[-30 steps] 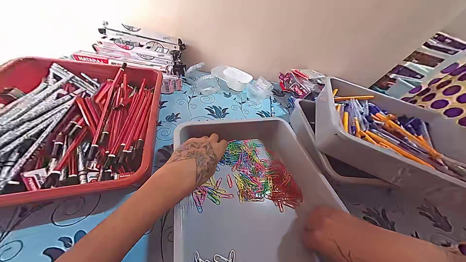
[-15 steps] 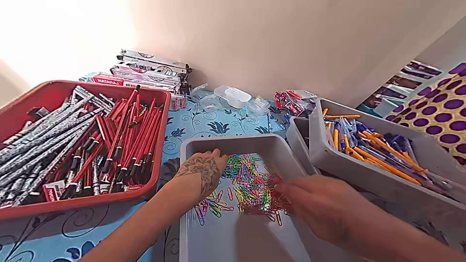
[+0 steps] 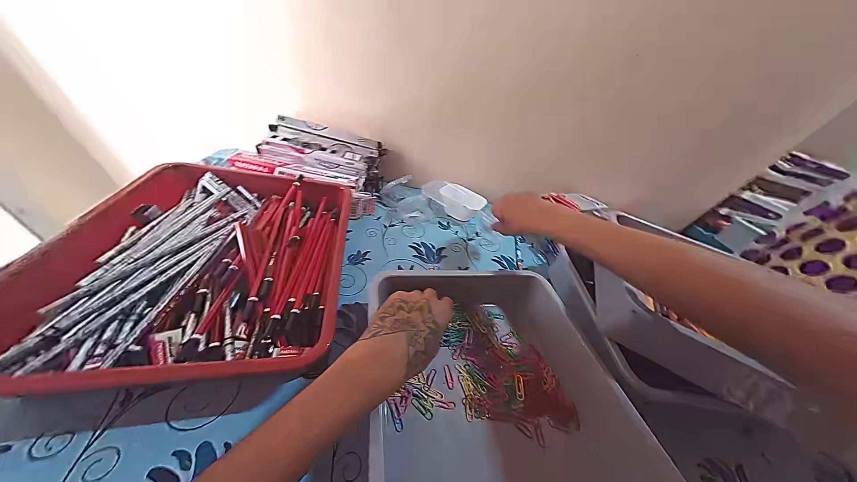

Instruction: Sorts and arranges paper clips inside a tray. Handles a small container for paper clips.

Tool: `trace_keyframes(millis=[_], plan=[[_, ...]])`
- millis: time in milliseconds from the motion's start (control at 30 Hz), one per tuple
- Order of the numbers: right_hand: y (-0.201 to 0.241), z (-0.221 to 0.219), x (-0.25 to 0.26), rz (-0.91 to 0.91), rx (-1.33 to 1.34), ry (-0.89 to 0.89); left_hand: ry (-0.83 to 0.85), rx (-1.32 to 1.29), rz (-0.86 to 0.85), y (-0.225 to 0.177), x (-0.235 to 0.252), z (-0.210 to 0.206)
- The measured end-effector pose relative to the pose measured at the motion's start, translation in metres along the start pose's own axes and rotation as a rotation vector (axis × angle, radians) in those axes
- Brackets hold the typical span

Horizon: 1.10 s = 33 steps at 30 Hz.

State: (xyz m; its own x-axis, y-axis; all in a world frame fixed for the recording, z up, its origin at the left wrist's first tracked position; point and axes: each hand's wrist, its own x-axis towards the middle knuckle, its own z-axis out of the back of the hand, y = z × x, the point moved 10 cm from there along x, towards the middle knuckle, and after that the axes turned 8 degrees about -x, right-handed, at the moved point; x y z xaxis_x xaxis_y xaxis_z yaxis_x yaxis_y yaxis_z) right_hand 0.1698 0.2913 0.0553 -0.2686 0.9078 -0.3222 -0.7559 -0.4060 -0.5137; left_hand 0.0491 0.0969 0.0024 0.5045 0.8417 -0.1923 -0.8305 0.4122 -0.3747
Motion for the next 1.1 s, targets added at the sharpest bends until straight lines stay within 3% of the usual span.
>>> trace_keyframes(millis=[133,200,267,333,433,533,667,733,867,967,1100], plan=[[-0.017,-0.036,0.043,-0.002,0.050,-0.042,0.040,-0.027,-0.001,0.000,0.000,-0.003],[-0.018,-0.027,0.038,-0.004,0.085,-0.058,-0.039,-0.022,-0.043,-0.001,-0.001,0.000],[-0.008,0.001,0.011,-0.006,0.097,-0.081,-0.397,0.018,-0.210,-0.006,-0.007,0.016],[0.014,0.030,-0.036,0.072,0.072,-0.215,-0.774,-0.024,-0.349,-0.013,-0.021,0.043],[0.059,0.051,-0.136,0.326,0.068,-0.605,-1.025,-0.202,-0.397,-0.015,-0.045,0.071],[0.097,0.045,-0.233,0.414,0.076,-0.938,-0.894,-0.454,-0.519,-0.028,-0.054,0.076],[0.105,0.009,-0.288,0.346,0.207,-1.053,-0.529,-0.550,-0.703,-0.058,-0.055,0.059],[0.104,-0.009,-0.302,0.373,0.249,-1.098,-0.338,-0.762,-0.629,-0.055,-0.047,0.050],[0.111,-0.026,-0.320,0.436,0.169,-1.196,0.080,-1.378,-0.325,-0.044,-0.029,0.015],[0.108,-0.043,-0.306,0.420,0.413,-1.069,0.060,-1.424,-0.302,-0.045,-0.028,0.013],[0.082,-0.062,-0.268,0.312,1.338,-0.614,-0.144,-1.293,-0.306,-0.047,-0.031,0.020]])
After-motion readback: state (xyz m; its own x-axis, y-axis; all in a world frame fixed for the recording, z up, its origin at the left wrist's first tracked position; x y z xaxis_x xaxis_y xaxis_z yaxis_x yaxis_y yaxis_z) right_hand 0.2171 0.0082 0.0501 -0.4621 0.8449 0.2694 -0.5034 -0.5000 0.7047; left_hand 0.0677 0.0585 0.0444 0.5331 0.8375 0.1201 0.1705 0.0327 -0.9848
